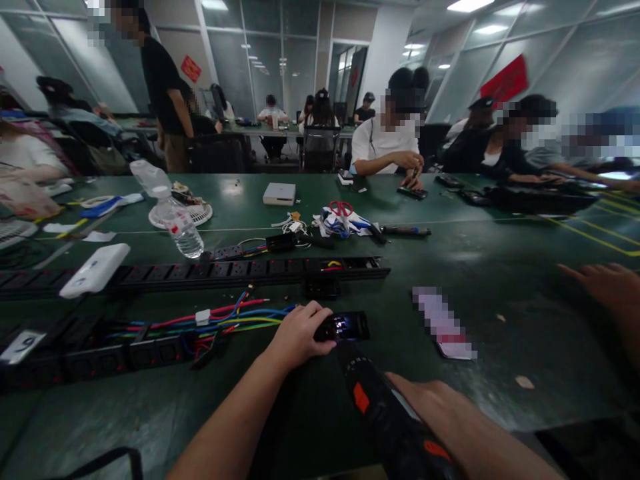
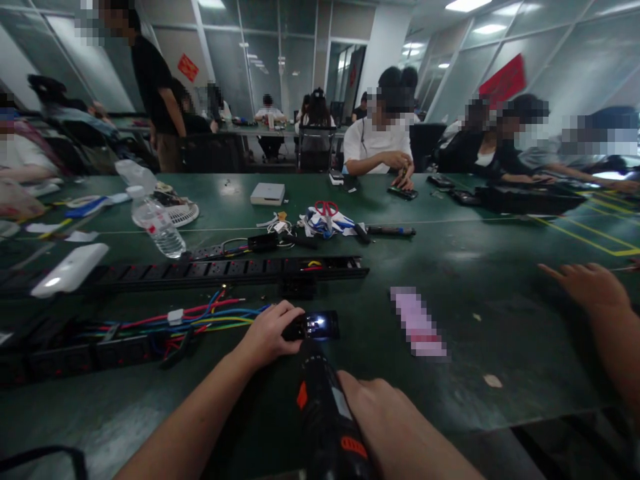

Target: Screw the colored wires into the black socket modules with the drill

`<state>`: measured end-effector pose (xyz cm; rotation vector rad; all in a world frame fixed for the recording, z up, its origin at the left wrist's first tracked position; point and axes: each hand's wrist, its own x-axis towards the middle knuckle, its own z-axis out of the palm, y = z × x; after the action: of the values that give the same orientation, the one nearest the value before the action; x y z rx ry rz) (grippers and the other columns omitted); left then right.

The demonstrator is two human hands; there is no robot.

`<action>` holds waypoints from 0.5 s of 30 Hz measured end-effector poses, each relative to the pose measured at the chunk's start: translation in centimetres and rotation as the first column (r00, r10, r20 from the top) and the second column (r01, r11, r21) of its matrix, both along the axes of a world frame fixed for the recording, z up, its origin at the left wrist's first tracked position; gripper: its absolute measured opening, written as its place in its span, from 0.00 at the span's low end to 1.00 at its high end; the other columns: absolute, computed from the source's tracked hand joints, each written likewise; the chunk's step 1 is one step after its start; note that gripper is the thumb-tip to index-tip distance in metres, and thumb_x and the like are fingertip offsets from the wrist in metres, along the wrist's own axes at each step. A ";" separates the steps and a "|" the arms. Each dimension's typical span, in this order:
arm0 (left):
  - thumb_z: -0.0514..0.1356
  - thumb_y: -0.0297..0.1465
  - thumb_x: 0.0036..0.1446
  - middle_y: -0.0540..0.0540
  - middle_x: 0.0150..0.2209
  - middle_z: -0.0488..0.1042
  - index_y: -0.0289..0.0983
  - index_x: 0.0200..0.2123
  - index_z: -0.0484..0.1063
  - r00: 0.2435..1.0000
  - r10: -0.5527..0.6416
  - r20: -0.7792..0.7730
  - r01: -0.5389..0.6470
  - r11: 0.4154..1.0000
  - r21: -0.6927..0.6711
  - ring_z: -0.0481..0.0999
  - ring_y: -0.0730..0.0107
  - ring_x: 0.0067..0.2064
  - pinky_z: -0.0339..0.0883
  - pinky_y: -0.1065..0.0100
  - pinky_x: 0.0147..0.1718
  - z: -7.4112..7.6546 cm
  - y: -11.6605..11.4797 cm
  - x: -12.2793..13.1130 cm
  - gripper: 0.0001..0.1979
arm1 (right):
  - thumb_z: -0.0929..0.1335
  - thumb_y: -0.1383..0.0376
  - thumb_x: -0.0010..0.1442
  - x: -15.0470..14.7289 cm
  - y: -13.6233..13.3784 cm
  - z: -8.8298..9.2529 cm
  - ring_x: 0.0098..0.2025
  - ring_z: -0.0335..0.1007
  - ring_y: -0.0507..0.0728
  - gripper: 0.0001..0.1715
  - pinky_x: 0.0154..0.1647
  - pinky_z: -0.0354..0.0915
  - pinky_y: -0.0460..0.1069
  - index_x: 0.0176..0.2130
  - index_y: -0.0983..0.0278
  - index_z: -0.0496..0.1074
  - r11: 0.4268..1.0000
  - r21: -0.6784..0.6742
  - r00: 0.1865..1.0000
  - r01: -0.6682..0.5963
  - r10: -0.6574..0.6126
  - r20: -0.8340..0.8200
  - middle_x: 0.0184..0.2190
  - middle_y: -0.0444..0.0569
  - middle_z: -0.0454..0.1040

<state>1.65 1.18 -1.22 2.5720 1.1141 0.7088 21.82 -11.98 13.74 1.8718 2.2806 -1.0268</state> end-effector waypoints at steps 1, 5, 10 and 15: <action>0.67 0.36 0.51 0.45 0.47 0.71 0.40 0.52 0.69 1.000 -0.001 -0.002 0.001 1.000 -0.012 0.74 0.60 0.44 0.68 0.60 0.46 0.1 0.0 0.0 0.24 | 0.72 0.67 0.49 -0.1 -0.1 -0.5 0.40 0.77 0.61 0.27 0.40 0.72 0.49 0.51 0.61 0.73 0.999 -0.008 0.999 0.049 -0.049 -0.002 0.41 0.48 0.78; 0.67 0.36 0.51 0.46 0.47 0.71 0.41 0.51 0.69 1.000 -0.012 -0.003 0.012 0.999 -0.047 0.74 0.61 0.45 0.68 0.60 0.47 0.7 0.0 -0.1 0.23 | 0.67 0.69 0.56 -0.4 -0.7 -1.6 0.39 0.78 0.60 0.25 0.39 0.73 0.47 0.53 0.58 0.73 0.981 -0.004 0.981 0.193 -0.193 0.015 0.39 0.45 0.80; 0.68 0.36 0.51 0.46 0.47 0.71 0.41 0.52 0.69 1.000 -0.017 0.003 0.017 0.998 -0.059 0.74 0.61 0.46 0.67 0.60 0.49 0.9 -0.1 -0.2 0.25 | 0.64 0.72 0.56 -0.9 -1.1 -1.1 0.41 0.78 0.60 0.27 0.42 0.74 0.47 0.54 0.58 0.74 0.979 0.079 0.982 0.189 -0.189 -0.006 0.39 0.44 0.80; 0.68 0.36 0.51 0.46 0.48 0.71 0.40 0.52 0.68 1.000 -0.017 0.007 0.018 0.998 -0.055 0.74 0.61 0.46 0.67 0.60 0.49 1.0 -0.2 -0.2 0.25 | 0.65 0.72 0.57 -1.0 -1.0 -1.0 0.37 0.79 0.60 0.24 0.38 0.76 0.48 0.50 0.56 0.76 0.976 0.100 0.980 0.192 -0.197 0.037 0.35 0.42 0.80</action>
<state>1.45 0.95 -0.20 2.5282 1.0923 0.6729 20.77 -12.98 12.72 2.1693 2.1938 -0.8950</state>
